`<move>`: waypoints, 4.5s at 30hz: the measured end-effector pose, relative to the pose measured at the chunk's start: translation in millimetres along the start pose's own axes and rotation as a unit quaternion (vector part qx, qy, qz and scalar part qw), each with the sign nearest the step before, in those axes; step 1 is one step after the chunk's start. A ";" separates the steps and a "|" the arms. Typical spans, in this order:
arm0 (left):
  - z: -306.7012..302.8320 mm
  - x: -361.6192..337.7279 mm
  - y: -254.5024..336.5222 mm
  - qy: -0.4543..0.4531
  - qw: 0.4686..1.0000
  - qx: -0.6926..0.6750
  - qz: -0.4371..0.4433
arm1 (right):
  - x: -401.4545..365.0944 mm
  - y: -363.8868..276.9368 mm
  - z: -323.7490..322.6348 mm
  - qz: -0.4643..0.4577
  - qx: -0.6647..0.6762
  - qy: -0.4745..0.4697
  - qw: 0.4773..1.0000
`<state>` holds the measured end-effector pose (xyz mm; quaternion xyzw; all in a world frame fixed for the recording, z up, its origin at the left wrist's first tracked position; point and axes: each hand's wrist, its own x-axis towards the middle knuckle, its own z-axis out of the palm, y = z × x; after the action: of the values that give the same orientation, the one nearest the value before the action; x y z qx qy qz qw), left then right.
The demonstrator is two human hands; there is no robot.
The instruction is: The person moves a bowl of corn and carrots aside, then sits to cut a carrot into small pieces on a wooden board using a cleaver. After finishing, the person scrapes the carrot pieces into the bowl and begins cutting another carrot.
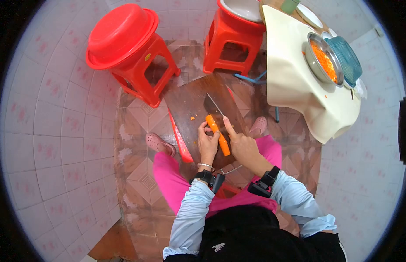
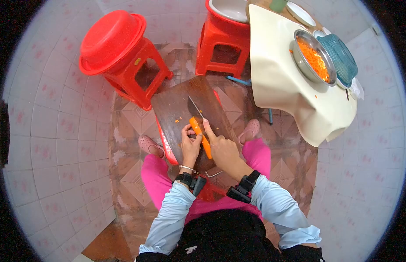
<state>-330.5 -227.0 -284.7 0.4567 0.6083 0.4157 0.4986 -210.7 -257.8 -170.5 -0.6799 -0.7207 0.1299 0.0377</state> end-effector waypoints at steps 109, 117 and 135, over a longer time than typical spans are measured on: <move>15.8 106.9 76.3 -0.035 0.935 0.334 0.111 | -9.6 13.4 63.2 0.023 0.064 0.058 0.996; 2.3 81.6 83.4 -0.050 0.990 0.132 -0.003 | -8.1 12.3 55.8 0.028 0.050 0.070 0.996; -1.5 1.4 14.5 -0.014 0.994 0.103 0.034 | -2.4 8.8 38.9 0.034 0.173 -0.003 0.984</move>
<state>-330.1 -222.3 -270.9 0.5322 0.6245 0.3611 0.4431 -210.9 -265.1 -209.9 -0.6872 -0.6637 0.2556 0.1480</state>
